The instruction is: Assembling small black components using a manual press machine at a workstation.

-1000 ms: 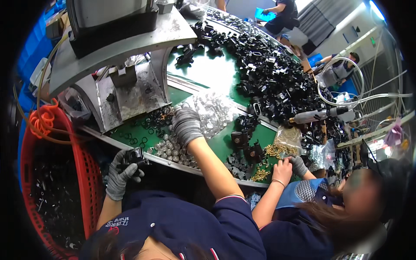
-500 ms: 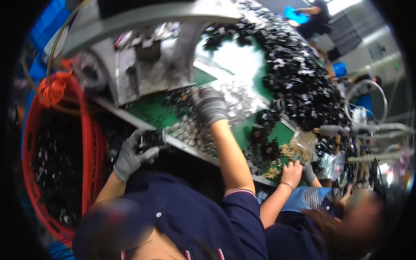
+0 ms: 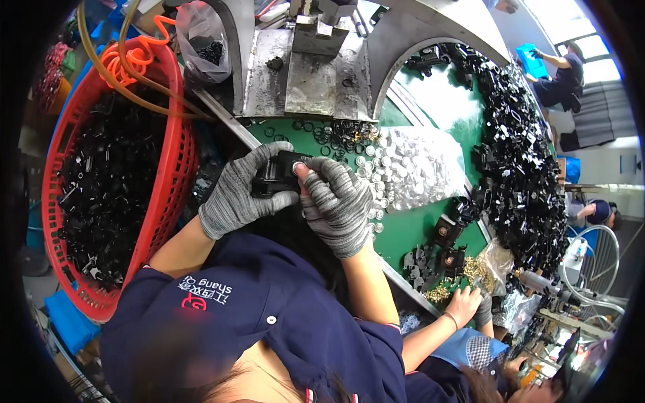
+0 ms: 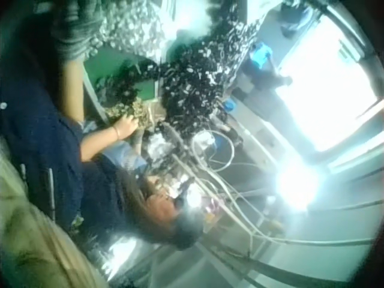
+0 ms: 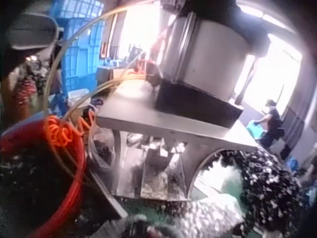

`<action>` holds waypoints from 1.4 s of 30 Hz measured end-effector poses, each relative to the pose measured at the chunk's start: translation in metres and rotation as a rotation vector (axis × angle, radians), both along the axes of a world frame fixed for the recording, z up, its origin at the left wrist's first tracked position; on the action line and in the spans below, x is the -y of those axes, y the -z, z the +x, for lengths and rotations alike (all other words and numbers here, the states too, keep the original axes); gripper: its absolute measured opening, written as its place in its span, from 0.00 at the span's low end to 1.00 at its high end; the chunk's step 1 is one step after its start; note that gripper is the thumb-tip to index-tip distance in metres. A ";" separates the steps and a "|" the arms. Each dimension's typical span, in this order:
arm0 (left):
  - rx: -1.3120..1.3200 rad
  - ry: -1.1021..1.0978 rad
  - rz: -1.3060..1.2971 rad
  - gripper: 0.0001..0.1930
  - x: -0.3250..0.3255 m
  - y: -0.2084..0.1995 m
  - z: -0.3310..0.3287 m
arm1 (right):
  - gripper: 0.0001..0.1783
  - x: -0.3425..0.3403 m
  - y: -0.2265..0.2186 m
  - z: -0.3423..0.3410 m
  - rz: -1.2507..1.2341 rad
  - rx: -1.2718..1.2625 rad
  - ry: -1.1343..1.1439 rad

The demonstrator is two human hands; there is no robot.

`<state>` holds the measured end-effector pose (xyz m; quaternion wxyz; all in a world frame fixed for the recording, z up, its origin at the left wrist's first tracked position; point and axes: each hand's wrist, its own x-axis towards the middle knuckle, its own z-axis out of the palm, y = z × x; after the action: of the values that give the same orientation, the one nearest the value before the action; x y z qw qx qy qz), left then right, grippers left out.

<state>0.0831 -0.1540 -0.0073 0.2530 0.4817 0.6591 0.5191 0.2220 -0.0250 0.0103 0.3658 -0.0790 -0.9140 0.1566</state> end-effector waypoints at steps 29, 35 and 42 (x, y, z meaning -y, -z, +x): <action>0.463 -0.165 0.240 0.33 -0.089 -0.005 -0.049 | 0.12 -0.043 0.033 0.012 -0.284 -0.182 0.210; 0.410 -0.179 0.530 0.29 -0.139 -0.001 -0.071 | 0.10 -0.054 0.059 0.014 -0.495 -0.186 0.301; 0.500 -0.184 0.349 0.26 -0.149 -0.011 -0.088 | 0.07 -0.052 0.047 0.012 -0.515 -0.124 0.265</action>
<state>-0.0046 -0.0049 0.0033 0.2727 0.3137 0.5182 0.7475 0.2343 0.0274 -0.0372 0.4061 -0.2782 -0.8018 0.3387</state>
